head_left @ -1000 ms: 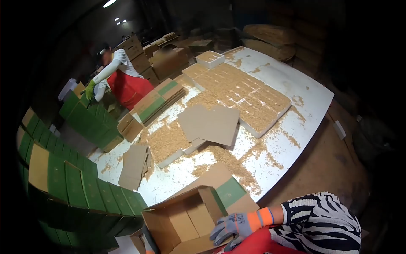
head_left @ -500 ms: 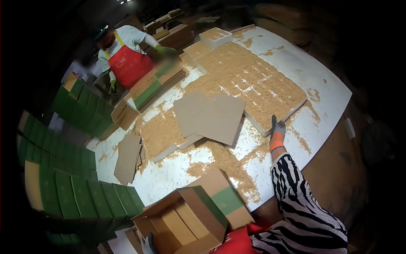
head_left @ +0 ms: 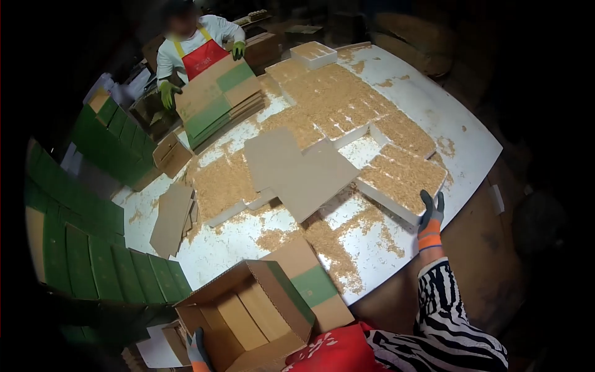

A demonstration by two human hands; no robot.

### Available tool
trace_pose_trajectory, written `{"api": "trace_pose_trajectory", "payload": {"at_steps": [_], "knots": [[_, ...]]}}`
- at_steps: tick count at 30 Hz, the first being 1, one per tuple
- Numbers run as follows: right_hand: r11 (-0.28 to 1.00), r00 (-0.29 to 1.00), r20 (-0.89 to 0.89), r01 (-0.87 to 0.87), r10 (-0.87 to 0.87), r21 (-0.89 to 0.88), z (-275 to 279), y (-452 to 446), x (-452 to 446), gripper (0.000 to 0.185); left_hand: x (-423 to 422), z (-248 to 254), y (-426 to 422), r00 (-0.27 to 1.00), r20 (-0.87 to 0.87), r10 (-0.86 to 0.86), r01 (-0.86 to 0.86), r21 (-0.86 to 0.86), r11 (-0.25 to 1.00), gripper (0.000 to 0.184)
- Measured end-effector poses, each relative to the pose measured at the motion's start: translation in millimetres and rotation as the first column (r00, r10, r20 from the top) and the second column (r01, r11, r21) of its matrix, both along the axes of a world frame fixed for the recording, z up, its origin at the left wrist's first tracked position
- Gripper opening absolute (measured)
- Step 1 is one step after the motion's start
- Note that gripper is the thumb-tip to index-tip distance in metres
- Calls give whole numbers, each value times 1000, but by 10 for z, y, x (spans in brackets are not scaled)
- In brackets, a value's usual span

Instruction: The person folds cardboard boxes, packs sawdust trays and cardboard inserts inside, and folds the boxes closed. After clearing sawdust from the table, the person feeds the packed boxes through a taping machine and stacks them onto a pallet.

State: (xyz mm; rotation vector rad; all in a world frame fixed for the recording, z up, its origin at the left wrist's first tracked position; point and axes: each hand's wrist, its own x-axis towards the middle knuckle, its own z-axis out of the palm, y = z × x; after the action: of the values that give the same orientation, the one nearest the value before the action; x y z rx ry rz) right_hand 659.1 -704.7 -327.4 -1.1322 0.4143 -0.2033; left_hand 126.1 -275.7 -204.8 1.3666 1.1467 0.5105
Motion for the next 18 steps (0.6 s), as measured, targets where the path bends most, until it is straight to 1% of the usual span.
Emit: {"api": "trace_pose_trajectory", "payload": {"at_steps": [1,2,3,5,6,8,9,10,11,12,13,14,15,16,17,18], "knots": [[1000,1000,-17,4,-4,-29,209,-114,-126,81,43,-14,-1,999,22,41,-40,-23,999,31],[998,999,2,-37,37,-44,380,-231,-217,75,55,-53,0,995,45,84,-82,-45,996,30],[995,997,21,-76,78,-59,552,-350,-311,68,24,-170,42,995,42,91,-90,-45,995,28],[963,931,247,-267,268,-38,910,-361,-487,56,2,-334,80,990,121,74,-54,-163,985,32],[930,879,312,-366,361,-45,1144,-316,-615,55,-24,-308,100,985,158,76,-41,-214,976,34],[861,824,306,-508,477,26,1603,-130,-966,54,126,-60,-51,1000,3,-31,31,-23,999,34],[823,801,304,-562,515,86,1715,-51,-1118,53,72,-59,-8,953,-194,-233,274,217,937,35],[804,796,281,-583,536,115,1858,88,-1303,51,52,-146,30,934,-237,-269,335,311,890,37],[759,758,275,-638,592,126,1993,258,-1497,50,35,-233,69,914,-282,-292,388,401,830,38],[714,719,270,-687,640,134,2058,372,-1669,49,85,-380,47,968,-130,-213,248,401,882,41],[741,702,251,-661,667,-119,1981,473,-1827,59,132,-338,5,983,25,-180,168,252,953,42],[663,626,234,-736,744,-137,2053,515,-1960,59,180,-297,-37,980,171,-102,88,89,992,44],[576,542,215,-802,813,-157,2384,740,-2193,59,235,-10,-119,952,303,-35,102,-207,973,45],[481,456,191,-869,869,-116,2510,938,-2391,59,209,106,-98,908,416,58,160,-470,868,45],[438,413,153,-872,898,-217,2540,1090,-2526,61,170,94,-80,924,383,24,127,-363,923,54],[387,373,108,-866,922,-316,2570,1192,-2637,63,148,186,-105,892,451,21,176,-390,904,56]]}}
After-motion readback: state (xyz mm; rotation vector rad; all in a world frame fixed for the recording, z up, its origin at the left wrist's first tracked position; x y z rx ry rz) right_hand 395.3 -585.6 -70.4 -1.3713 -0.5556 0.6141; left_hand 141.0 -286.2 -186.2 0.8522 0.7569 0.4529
